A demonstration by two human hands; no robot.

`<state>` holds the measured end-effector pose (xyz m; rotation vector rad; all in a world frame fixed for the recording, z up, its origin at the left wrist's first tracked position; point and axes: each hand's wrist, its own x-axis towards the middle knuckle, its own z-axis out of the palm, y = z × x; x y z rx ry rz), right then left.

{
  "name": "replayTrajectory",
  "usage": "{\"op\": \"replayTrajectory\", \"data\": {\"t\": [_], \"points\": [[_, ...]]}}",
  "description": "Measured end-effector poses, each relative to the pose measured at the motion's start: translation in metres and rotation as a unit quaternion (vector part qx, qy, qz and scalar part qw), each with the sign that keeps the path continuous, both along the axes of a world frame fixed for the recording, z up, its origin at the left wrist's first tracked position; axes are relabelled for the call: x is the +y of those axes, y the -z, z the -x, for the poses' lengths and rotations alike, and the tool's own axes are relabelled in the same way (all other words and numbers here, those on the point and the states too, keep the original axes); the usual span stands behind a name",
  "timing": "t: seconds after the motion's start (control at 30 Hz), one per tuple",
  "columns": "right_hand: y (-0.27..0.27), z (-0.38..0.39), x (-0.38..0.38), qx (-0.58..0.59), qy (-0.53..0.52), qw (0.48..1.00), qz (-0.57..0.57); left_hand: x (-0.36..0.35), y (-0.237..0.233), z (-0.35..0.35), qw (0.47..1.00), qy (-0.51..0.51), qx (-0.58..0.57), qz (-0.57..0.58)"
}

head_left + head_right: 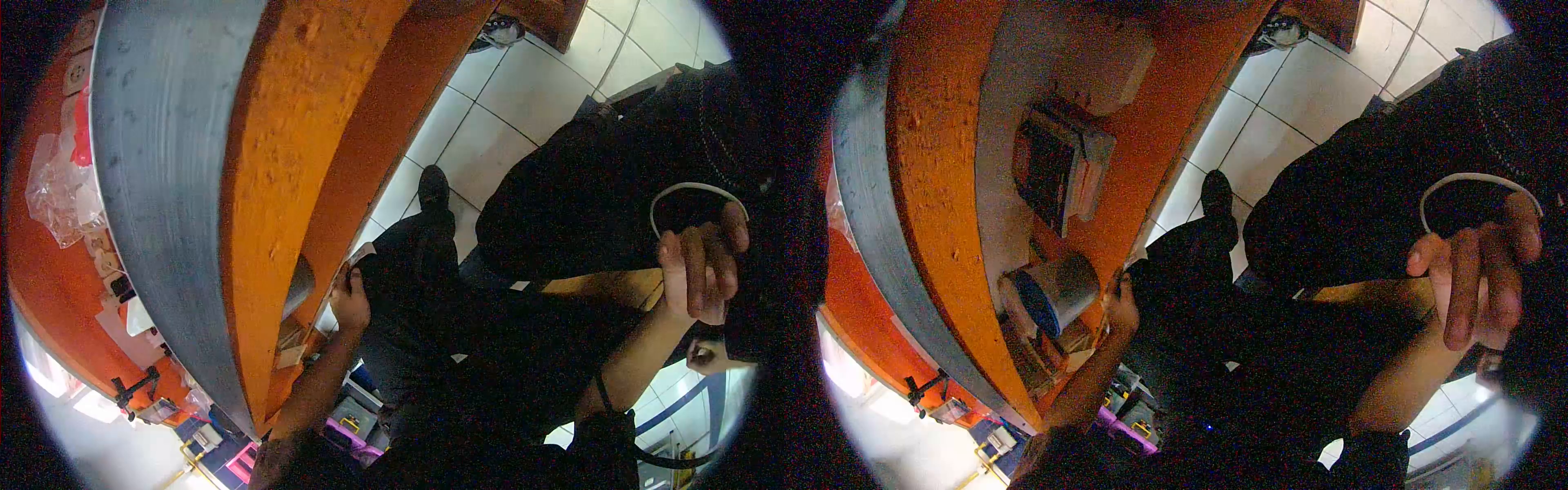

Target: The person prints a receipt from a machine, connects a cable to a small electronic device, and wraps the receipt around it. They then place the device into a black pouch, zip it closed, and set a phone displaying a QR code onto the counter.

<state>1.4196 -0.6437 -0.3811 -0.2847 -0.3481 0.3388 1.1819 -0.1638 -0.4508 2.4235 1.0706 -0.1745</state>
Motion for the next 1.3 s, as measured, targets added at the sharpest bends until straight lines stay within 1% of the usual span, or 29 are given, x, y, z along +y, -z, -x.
{"op": "replayTrajectory", "data": {"t": [0.13, 0.2, 0.23, 0.27, 0.3, 0.37, 0.43, 0.5, 0.53, 0.57, 0.6, 0.67, 0.7, 0.73, 0.77, 0.83, 0.87, 0.93, 1.03, 1.07, 1.13, 1.17, 1.2, 1.23, 1.27, 1.3], "points": [[-0.002, 0.002, 0.001, 0.022, -0.023, 0.999, -0.036, 0.008, 0.003, 0.006, 0.999, 0.013, 0.031, -0.038], [-0.001, 0.007, -0.002, 0.057, -0.003, 0.998, 0.007, 0.005, 0.003, 0.005, 0.997, 0.03, 0.033, -0.067], [-0.001, 0.002, -0.008, 0.049, -0.085, 0.995, -0.007, 0.002, 0.005, 0.005, 0.998, 0.033, 0.031, -0.053], [-0.002, -0.006, -0.014, 0.041, -0.165, 0.985, -0.016, 0.002, 0.007, 0.005, 0.999, 0.008, 0.017, -0.043], [-0.004, -0.009, -0.017, 0.041, -0.159, 0.986, 0.007, 0.001, 0.01, 0.006, 0.999, -0.016, 0.003, -0.029], [0.001, -0.014, -0.004, 0.014, -0.154, 0.988, -0.024, 0.006, 0.009, 0.006, 0.998, 0.013, -0.023, 0.051], [0.009, -0.018, 0.017, -0.018, -0.152, 0.986, -0.063, -0.003, 0.002, -0.001, 0.999, 0.007, 0.023, -0.028], [0.009, -0.022, 0.028, -0.052, -0.153, 0.98, -0.114, -0.011, -0.001, -0.003, 1.0, 0.004, 0.003, -0.014], [-0.002, -0.016, 0.028, -0.057, -0.148, 0.982, -0.104, -0.011, -0.002, -0.002, 1.0, -0.005, -0.01, -0.012], [-0.014, -0.002, 0.027, 0.033, -0.053, 0.997, 0.049, -0.007, 0.001, 0.002, 1.0, 0.001, -0.017, -0.006], [-0.022, 0.003, 0.026, 0.125, 0.046, 0.971, 0.198, 0.0, 0.005, 0.005, 1.0, 0.021, -0.015, -0.018], [-0.012, 0.005, 0.02, 0.132, 0.061, 0.965, 0.218, 0.006, 0.011, 0.01, 0.999, 0.043, -0.018, -0.027], [-0.01, 0.005, 0.018, 0.143, 0.069, 0.96, 0.232, 0.006, 0.013, 0.011, 1.0, 0.016, -0.016, -0.003], [-0.008, 0.007, 0.018, 0.15, 0.075, 0.961, 0.219, 0.007, 0.015, 0.012, 1.0, -0.012, -0.014, 0.021], [-0.007, 0.008, 0.015, 0.148, 0.077, 0.961, 0.219, 0.008, 0.015, 0.011, 1.0, -0.011, -0.016, 0.022], [-0.002, 0.012, 0.01, 0.165, 0.059, 0.961, 0.212, 0.01, 0.015, 0.01, 0.999, 0.031, -0.017, 0.008], [-0.004, 0.012, 0.013, 0.164, 0.06, 0.961, 0.212, 0.011, 0.016, 0.011, 0.999, 0.032, -0.019, 0.008], [-0.009, 0.009, 0.023, 0.152, 0.123, 0.958, 0.209, 0.012, 0.018, 0.013, 0.999, 0.025, 0.011, -0.034], [-0.023, 0.006, 0.027, 0.133, 0.097, 0.96, 0.228, 0.019, 0.024, 0.018, 0.998, 0.022, 0.04, -0.048], [-0.022, 0.007, 0.027, 0.133, 0.097, 0.96, 0.229, 0.013, 0.018, 0.013, 0.998, 0.022, 0.04, -0.047], [-0.021, 0.007, 0.028, 0.133, 0.116, 0.952, 0.252, -0.006, -0.002, -0.003, 0.998, -0.029, 0.057, -0.013], [-0.021, 0.006, 0.027, 0.133, 0.116, 0.952, 0.251, 0.012, 0.018, 0.015, 0.998, -0.029, 0.057, -0.014], [-0.023, 0.005, 0.025, 0.129, 0.096, 0.955, 0.25, 0.045, 0.054, 0.046, 0.995, 0.013, 0.076, -0.064], [-0.023, 0.004, 0.024, 0.124, 0.076, 0.957, 0.25, 0.063, 0.073, 0.064, 0.988, 0.054, 0.095, -0.113], [-0.023, 0.005, 0.025, 0.124, 0.075, 0.957, 0.25, 0.051, 0.059, 0.054, 0.987, 0.053, 0.097, -0.113], [-0.022, 0.006, 0.027, 0.125, 0.094, 0.957, 0.243, 0.023, 0.028, 0.028, 0.996, 0.044, 0.048, -0.059]]}}
